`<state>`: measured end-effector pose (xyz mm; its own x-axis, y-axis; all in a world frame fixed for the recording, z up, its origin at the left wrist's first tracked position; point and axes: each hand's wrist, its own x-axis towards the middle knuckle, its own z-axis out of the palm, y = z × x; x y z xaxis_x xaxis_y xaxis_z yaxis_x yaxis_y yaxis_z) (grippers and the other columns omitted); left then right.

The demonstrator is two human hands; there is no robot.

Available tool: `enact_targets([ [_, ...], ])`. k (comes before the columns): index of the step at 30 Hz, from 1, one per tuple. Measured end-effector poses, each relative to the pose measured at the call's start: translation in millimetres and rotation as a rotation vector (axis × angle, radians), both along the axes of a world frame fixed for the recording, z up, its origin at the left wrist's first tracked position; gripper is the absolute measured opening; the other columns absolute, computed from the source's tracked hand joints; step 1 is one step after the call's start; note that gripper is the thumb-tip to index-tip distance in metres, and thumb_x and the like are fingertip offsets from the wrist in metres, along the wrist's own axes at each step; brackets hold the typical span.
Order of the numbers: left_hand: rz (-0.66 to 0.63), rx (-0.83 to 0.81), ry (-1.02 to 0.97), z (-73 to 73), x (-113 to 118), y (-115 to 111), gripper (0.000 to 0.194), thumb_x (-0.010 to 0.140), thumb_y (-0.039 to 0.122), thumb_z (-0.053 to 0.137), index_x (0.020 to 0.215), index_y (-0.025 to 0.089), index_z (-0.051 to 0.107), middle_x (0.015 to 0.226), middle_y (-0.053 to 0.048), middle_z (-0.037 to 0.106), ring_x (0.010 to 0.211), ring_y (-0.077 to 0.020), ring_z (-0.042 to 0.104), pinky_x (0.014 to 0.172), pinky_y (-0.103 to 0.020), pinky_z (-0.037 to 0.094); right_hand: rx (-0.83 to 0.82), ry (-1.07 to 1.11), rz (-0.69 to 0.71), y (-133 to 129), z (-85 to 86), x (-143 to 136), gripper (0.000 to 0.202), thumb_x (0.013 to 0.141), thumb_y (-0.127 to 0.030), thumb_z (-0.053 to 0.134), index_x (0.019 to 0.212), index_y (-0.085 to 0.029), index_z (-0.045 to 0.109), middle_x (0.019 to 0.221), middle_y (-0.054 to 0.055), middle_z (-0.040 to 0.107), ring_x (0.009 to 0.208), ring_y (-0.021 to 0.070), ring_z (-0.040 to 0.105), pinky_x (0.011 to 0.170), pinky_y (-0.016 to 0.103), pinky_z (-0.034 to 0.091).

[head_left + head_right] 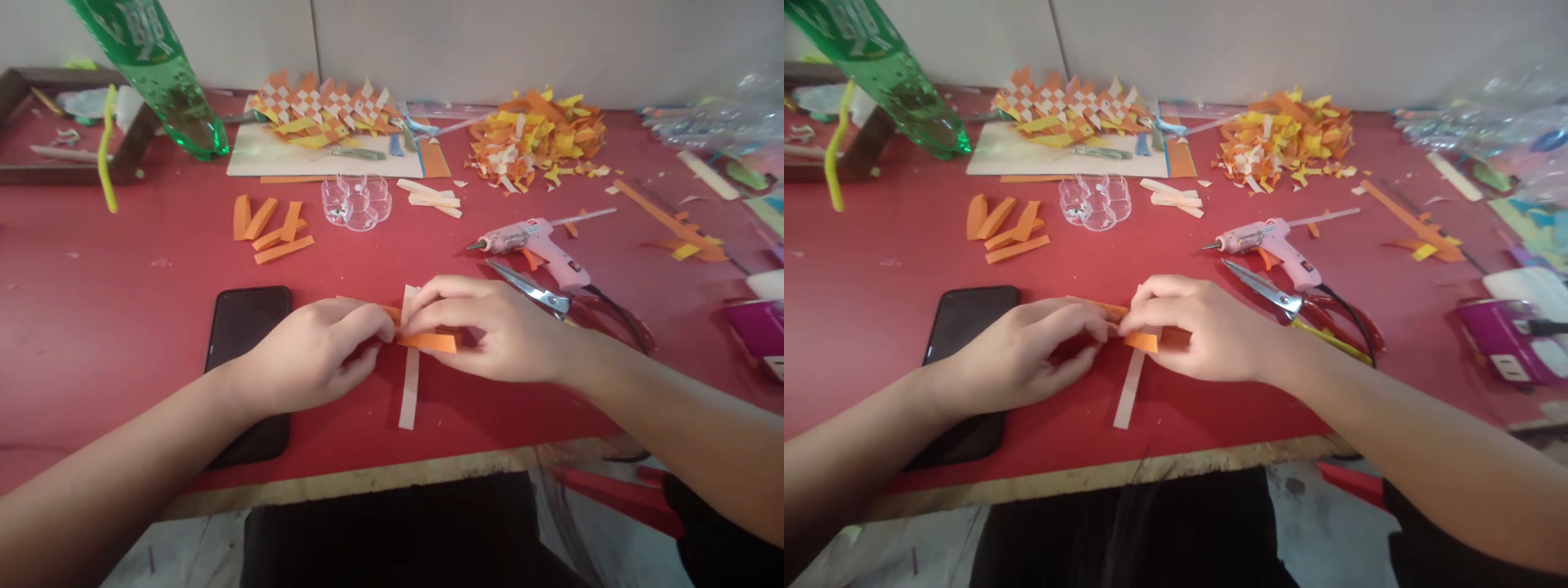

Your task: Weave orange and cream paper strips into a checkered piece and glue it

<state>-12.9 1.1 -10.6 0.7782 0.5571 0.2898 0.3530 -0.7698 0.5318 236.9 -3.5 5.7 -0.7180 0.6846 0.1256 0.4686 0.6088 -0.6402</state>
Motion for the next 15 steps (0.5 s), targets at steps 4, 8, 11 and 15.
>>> enact_targets([
  [4, -0.019, 0.042, 0.010, 0.7, 1.5, 0.8, 0.013, 0.087, 0.009, 0.050, 0.095, 0.014, 0.058, 0.093, -0.010, 0.071, 0.080, -0.0202, 0.068, 0.070, -0.031, 0.055, 0.045, 0.042, 0.052, 0.5, -5.3, 6.9, 0.027, 0.084, -0.007, 0.057, 0.099, -0.025, 0.070, 0.108, 0.004, 0.065, 0.098, 0.0148, 0.064, 0.085, 0.028, 0.053],
  [8, -0.039, 0.081, -0.011, 0.8, 1.9, 1.7, 0.014, 0.087, 0.007, 0.050, 0.097, 0.012, 0.059, 0.096, -0.011, 0.070, 0.089, -0.0208, 0.067, 0.078, -0.032, 0.054, 0.061, 0.056, 0.066, -1.0, -7.8, 9.4, 0.027, 0.084, -0.006, 0.056, 0.101, -0.022, 0.070, 0.108, 0.006, 0.066, 0.099, 0.0141, 0.064, 0.085, 0.027, 0.053],
  [11, -0.070, 0.085, -0.029, 0.5, 1.9, 1.6, 0.026, 0.086, 0.007, 0.052, 0.111, 0.010, 0.057, 0.109, -0.013, 0.068, 0.104, -0.0218, 0.064, 0.091, -0.033, 0.052, 0.088, 0.034, 0.068, -2.6, -7.8, 9.3, 0.036, 0.081, -0.004, 0.056, 0.110, -0.022, 0.066, 0.112, 0.006, 0.067, 0.103, 0.0154, 0.063, 0.090, 0.030, 0.052],
  [15, -0.085, 0.058, 0.004, -0.9, 2.3, 1.4, 0.034, 0.086, 0.008, 0.051, 0.121, 0.007, 0.053, 0.114, -0.015, 0.067, 0.106, -0.0224, 0.063, 0.093, -0.034, 0.051, 0.136, 0.056, 0.087, -5.5, -6.4, 7.4, 0.037, 0.078, -0.005, 0.056, 0.111, -0.019, 0.064, 0.107, 0.008, 0.068, 0.102, 0.0187, 0.061, 0.093, 0.038, 0.050],
])
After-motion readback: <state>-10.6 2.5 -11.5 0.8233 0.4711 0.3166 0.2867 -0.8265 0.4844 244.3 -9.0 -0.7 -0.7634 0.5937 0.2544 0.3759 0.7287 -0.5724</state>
